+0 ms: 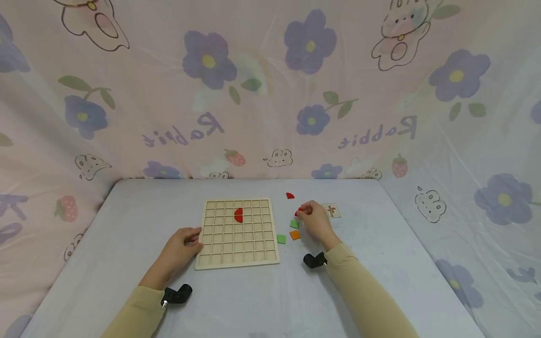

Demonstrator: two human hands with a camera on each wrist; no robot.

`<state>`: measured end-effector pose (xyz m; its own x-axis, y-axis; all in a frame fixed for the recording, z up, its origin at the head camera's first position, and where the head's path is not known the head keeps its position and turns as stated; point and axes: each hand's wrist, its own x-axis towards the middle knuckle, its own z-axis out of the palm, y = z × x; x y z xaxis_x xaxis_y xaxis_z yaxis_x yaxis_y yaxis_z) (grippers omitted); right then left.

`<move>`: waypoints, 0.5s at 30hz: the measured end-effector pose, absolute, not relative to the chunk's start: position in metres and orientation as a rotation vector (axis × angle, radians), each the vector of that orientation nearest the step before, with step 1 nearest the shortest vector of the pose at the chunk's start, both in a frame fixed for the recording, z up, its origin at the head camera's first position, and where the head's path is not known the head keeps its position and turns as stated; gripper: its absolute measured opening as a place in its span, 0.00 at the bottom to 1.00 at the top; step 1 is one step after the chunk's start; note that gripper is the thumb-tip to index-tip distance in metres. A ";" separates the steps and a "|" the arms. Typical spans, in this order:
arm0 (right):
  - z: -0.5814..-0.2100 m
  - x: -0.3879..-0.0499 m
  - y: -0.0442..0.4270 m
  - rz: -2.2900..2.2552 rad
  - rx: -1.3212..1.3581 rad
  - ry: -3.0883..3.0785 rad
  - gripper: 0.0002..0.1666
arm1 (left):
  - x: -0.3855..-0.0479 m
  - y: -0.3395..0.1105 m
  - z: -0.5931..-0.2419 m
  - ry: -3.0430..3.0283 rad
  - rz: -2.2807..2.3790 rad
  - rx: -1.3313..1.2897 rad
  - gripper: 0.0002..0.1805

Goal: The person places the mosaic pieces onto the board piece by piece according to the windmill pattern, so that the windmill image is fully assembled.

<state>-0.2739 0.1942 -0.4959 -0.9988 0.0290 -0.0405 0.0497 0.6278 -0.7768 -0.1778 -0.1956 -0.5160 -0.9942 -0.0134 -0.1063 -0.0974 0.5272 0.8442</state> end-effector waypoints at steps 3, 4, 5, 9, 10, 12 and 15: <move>-0.495 -0.277 0.179 -1.372 0.065 2.766 0.10 | -0.178 -0.197 -0.516 2.660 1.497 -0.099 0.29; -0.495 -0.277 0.173 -1.380 0.053 2.751 0.11 | -0.178 -0.197 -0.516 2.657 1.498 -0.102 0.29; -0.495 -0.278 0.167 -1.387 0.045 2.742 0.11 | -0.178 -0.197 -0.516 2.654 1.500 -0.103 0.29; -0.493 -0.277 0.143 -1.399 -0.027 2.709 0.11 | -0.179 -0.198 -0.517 2.650 1.506 -0.108 0.29; -0.492 -0.276 0.136 -1.405 -0.050 2.695 0.11 | -0.179 -0.198 -0.517 2.653 1.509 -0.103 0.29; -0.490 -0.275 0.125 -1.411 -0.100 2.684 0.10 | -0.179 -0.198 -0.517 2.653 1.520 -0.094 0.29; -0.488 -0.272 0.111 -1.438 -0.160 2.641 0.10 | -0.178 -0.196 -0.516 2.646 1.533 -0.097 0.29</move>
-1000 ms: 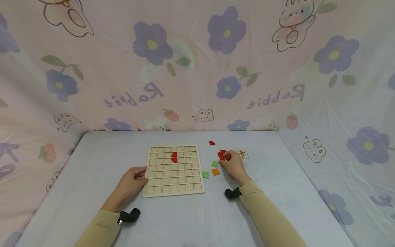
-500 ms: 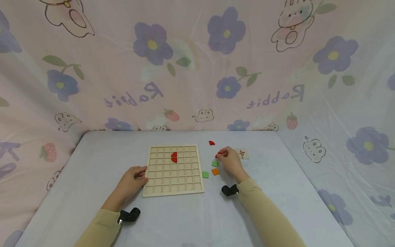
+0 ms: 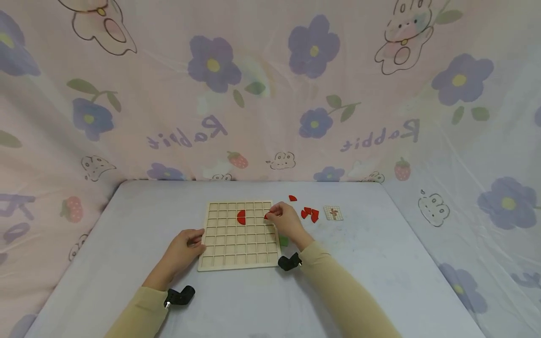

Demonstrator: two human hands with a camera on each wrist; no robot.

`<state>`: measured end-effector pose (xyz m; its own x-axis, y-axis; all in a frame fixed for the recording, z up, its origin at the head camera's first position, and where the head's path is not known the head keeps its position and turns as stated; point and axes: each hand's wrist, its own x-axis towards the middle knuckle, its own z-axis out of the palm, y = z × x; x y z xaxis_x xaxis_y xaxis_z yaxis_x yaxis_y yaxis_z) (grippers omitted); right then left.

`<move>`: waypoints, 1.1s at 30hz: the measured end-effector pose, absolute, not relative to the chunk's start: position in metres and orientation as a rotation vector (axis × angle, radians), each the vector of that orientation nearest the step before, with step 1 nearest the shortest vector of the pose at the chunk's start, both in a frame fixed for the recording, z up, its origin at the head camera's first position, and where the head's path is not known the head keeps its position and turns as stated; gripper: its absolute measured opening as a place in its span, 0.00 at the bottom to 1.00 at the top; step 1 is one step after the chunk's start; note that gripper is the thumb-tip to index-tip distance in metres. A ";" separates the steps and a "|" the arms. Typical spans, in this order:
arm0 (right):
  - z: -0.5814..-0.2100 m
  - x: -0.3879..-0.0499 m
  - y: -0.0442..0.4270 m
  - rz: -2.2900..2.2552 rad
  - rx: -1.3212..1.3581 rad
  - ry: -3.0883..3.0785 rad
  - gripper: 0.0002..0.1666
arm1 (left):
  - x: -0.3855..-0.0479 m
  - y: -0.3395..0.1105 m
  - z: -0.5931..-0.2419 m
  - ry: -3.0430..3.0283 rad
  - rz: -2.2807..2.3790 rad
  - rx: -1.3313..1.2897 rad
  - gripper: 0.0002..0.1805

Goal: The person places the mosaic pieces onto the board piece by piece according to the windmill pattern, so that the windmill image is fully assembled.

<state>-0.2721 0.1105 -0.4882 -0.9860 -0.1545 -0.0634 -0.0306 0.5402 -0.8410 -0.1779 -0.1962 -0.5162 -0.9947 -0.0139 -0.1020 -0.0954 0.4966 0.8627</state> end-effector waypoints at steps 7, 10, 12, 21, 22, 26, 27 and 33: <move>-0.494 -0.272 0.089 -1.439 -0.267 2.610 0.08 | -0.177 -0.195 -0.515 2.645 1.540 -0.113 0.28; -0.497 -0.272 0.083 -1.422 -0.285 2.613 0.08 | -0.176 -0.194 -0.515 2.648 1.529 -0.121 0.28; -0.498 -0.271 0.080 -1.414 -0.289 2.615 0.08 | -0.177 -0.194 -0.515 2.646 1.523 -0.124 0.28; -0.501 -0.272 0.070 -1.369 -0.304 2.647 0.07 | -0.176 -0.194 -0.512 2.635 1.522 -0.144 0.28; -0.502 -0.273 0.069 -1.363 -0.308 2.653 0.07 | -0.175 -0.194 -0.511 2.635 1.525 -0.146 0.28; -0.503 -0.274 0.065 -1.339 -0.323 2.679 0.07 | -0.175 -0.194 -0.512 2.637 1.525 -0.145 0.28; -0.503 -0.274 0.064 -1.332 -0.325 2.686 0.06 | -0.175 -0.194 -0.512 2.640 1.521 -0.146 0.28; -0.501 -0.271 0.061 -1.276 -0.316 2.735 0.06 | -0.177 -0.195 -0.515 2.639 1.514 -0.148 0.28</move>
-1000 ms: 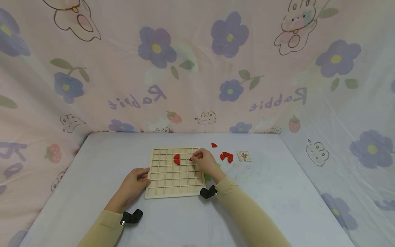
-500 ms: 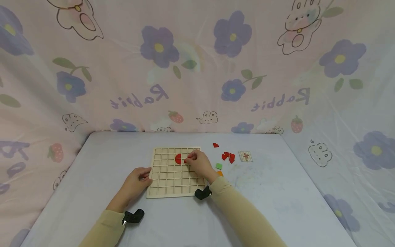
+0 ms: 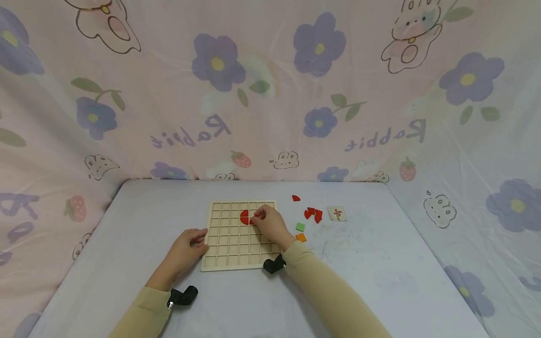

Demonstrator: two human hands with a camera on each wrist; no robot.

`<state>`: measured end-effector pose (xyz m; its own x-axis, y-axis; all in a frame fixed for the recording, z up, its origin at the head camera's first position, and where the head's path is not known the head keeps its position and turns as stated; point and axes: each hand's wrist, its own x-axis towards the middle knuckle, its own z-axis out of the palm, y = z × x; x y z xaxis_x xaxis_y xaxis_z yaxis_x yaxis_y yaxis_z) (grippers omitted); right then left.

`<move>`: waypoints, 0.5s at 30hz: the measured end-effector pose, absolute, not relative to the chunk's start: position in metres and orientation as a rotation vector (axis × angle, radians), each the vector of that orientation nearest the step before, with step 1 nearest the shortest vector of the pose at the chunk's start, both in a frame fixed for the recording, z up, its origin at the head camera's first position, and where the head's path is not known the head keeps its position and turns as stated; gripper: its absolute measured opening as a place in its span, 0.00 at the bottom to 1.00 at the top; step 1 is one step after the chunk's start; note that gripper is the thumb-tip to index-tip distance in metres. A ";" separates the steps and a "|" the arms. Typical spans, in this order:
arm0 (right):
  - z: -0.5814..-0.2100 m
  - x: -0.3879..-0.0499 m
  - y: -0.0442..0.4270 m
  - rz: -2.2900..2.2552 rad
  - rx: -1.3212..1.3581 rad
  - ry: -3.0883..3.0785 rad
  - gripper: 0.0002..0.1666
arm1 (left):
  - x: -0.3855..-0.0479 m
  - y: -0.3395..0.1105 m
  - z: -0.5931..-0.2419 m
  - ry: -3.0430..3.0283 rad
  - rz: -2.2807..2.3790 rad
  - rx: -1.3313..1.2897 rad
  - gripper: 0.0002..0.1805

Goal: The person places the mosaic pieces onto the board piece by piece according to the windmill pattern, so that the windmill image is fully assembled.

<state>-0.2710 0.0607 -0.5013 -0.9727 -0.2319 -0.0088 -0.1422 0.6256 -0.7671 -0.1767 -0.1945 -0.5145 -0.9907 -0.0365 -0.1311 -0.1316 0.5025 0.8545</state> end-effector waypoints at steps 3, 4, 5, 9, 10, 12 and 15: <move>-0.501 -0.270 0.060 -1.239 -0.314 2.767 0.06 | -0.177 -0.195 -0.515 2.634 1.515 -0.152 0.28; -0.501 -0.270 0.060 -1.224 -0.316 2.779 0.06 | -0.177 -0.195 -0.515 2.634 1.513 -0.154 0.28; -0.501 -0.270 0.060 -1.209 -0.317 2.791 0.06 | -0.177 -0.195 -0.515 2.634 1.513 -0.156 0.28; -0.504 -0.272 0.060 -1.150 -0.321 2.833 0.07 | -0.177 -0.194 -0.516 2.634 1.518 -0.163 0.28; -0.504 -0.272 0.060 -1.136 -0.325 2.839 0.07 | -0.178 -0.194 -0.516 2.635 1.519 -0.164 0.28; -0.504 -0.272 0.060 -1.122 -0.333 2.846 0.07 | -0.178 -0.194 -0.516 2.634 1.522 -0.166 0.28; -0.502 -0.271 0.060 -1.111 -0.346 2.851 0.07 | -0.177 -0.195 -0.516 2.640 1.514 -0.164 0.28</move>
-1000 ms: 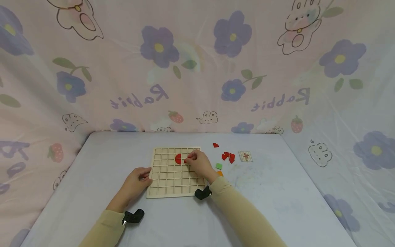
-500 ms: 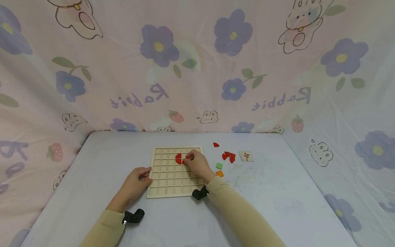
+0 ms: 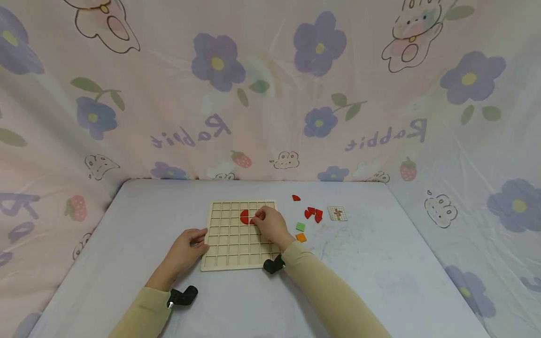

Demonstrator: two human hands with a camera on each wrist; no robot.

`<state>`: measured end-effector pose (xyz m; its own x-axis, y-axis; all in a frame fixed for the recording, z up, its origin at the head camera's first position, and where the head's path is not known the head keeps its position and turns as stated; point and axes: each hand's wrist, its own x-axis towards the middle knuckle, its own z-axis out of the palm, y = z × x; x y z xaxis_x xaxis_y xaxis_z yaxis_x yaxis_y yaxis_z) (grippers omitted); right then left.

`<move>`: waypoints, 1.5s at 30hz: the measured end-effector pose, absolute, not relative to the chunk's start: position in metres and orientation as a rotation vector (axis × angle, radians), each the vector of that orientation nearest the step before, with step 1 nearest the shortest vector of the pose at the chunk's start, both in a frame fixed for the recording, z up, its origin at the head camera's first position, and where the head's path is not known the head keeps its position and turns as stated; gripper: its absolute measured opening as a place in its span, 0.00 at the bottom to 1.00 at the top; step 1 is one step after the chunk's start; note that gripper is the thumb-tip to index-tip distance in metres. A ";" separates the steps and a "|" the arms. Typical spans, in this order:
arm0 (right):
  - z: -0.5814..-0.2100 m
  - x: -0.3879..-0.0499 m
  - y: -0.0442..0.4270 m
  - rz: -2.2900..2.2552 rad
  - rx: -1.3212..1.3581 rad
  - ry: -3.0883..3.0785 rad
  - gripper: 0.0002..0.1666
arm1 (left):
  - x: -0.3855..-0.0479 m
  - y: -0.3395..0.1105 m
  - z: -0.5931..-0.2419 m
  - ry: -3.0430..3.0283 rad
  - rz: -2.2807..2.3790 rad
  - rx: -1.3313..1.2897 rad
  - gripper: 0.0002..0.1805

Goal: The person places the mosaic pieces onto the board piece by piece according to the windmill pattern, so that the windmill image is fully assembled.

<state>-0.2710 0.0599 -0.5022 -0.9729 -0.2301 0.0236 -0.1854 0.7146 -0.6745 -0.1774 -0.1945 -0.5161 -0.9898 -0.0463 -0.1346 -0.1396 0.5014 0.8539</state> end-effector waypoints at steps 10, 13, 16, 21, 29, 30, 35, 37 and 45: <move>-0.501 -0.270 0.060 -1.100 -0.344 2.869 0.07 | -0.177 -0.193 -0.516 2.662 1.505 -0.134 0.28; -0.501 -0.270 0.061 -1.091 -0.334 2.871 0.07 | -0.178 -0.193 -0.515 2.667 1.503 -0.128 0.28; -0.501 -0.270 0.062 -1.085 -0.332 2.874 0.07 | -0.178 -0.192 -0.515 2.668 1.507 -0.124 0.28; -0.500 -0.269 0.065 -1.080 -0.340 2.873 0.08 | -0.178 -0.190 -0.514 2.663 1.519 -0.127 0.28; -0.492 -0.265 0.077 -1.122 -0.356 2.806 0.15 | -0.177 -0.192 -0.516 2.668 1.508 -0.118 0.28; -0.491 -0.264 0.080 -1.126 -0.353 2.808 0.16 | -0.177 -0.193 -0.516 2.669 1.507 -0.118 0.28; -0.487 -0.265 0.098 -1.136 -0.289 2.829 0.21 | -0.177 -0.195 -0.518 2.676 1.490 -0.114 0.28; -0.487 -0.265 0.107 -1.138 -0.250 2.837 0.21 | -0.177 -0.195 -0.518 2.679 1.482 -0.119 0.28; -0.489 -0.264 0.143 -1.148 -0.176 2.858 0.23 | -0.177 -0.195 -0.518 2.673 1.488 -0.113 0.28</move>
<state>-0.2644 0.1430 -0.4894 -0.9919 -0.1264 -0.0101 -0.0843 0.7169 -0.6921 -0.1769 -0.1953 -0.5181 -0.9940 -0.0257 -0.1059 -0.1035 0.5255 0.8445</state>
